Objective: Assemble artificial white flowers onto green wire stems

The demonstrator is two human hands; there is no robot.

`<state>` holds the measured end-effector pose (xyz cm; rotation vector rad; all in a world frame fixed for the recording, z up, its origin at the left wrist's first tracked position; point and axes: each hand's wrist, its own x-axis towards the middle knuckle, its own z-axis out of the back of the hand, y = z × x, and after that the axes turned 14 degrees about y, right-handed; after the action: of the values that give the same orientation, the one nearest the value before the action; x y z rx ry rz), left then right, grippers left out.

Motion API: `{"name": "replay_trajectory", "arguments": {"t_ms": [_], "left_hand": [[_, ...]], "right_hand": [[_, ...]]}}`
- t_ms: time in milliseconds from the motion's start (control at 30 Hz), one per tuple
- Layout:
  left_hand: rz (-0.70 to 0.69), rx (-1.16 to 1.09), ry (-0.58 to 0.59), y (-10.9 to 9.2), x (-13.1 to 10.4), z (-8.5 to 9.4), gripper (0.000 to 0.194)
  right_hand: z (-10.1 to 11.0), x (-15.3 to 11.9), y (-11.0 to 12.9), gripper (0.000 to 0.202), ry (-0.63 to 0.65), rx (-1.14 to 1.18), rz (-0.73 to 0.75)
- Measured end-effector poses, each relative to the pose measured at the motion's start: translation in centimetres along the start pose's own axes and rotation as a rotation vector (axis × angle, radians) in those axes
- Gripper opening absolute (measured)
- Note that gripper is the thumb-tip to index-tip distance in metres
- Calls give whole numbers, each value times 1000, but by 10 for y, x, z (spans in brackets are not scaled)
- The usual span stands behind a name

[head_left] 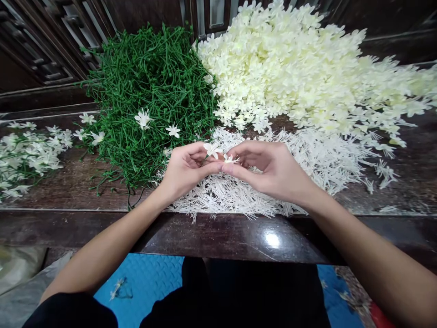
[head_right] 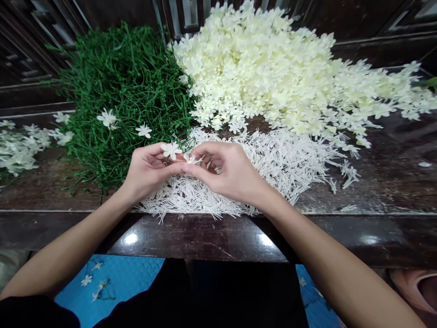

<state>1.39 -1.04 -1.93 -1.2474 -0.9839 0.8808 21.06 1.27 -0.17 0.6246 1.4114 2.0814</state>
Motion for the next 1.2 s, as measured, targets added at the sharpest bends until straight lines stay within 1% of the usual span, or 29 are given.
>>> {"name": "replay_trajectory", "arguments": {"t_ms": [67,133,200,300,367,433,500,567,633,733,800,867,967,1100,1200], "left_hand": [[-8,22,-4,1,0,0,34],[-27,54,-12,2,-1,0,32],[-57,89,-4,4,-1,1,29],[-112,141,-14,5,-1,0,26],[-137,188,-51,4,-1,0,30],[-161,219,-86,3,-1,0,38],[-181,216,-103,2,-1,-1,43],[-197,193,-99,2,-2,-2,44],[-188,150,-65,2,-2,-3,41],[-117,17,-18,1,-2,-4,36],[-65,-84,-8,1,-1,-4,34],[-47,-141,-3,1,0,-3,32],[-44,-103,3,0,1,-3,26],[14,-23,57,2,-1,-3,25],[9,47,57,3,-2,-2,18]], "right_hand": [[0,0,0,10,-8,29,28],[2,0,0,6,12,31,16],[4,0,1,6,27,25,-2],[6,1,2,9,-12,3,-3],[7,1,1,11,-48,-5,-6],[8,2,-1,13,-71,-8,-17],[8,3,-3,11,-92,-14,-21],[7,4,-5,10,-93,9,-21],[7,4,-5,11,-60,77,-22],[7,4,-3,11,1,163,-33],[7,4,-2,10,12,185,-41],[7,4,-2,10,6,200,-45],[6,5,-2,9,-8,203,-45],[4,5,-1,14,-39,199,-52],[4,5,-3,14,-27,188,-56]]}}
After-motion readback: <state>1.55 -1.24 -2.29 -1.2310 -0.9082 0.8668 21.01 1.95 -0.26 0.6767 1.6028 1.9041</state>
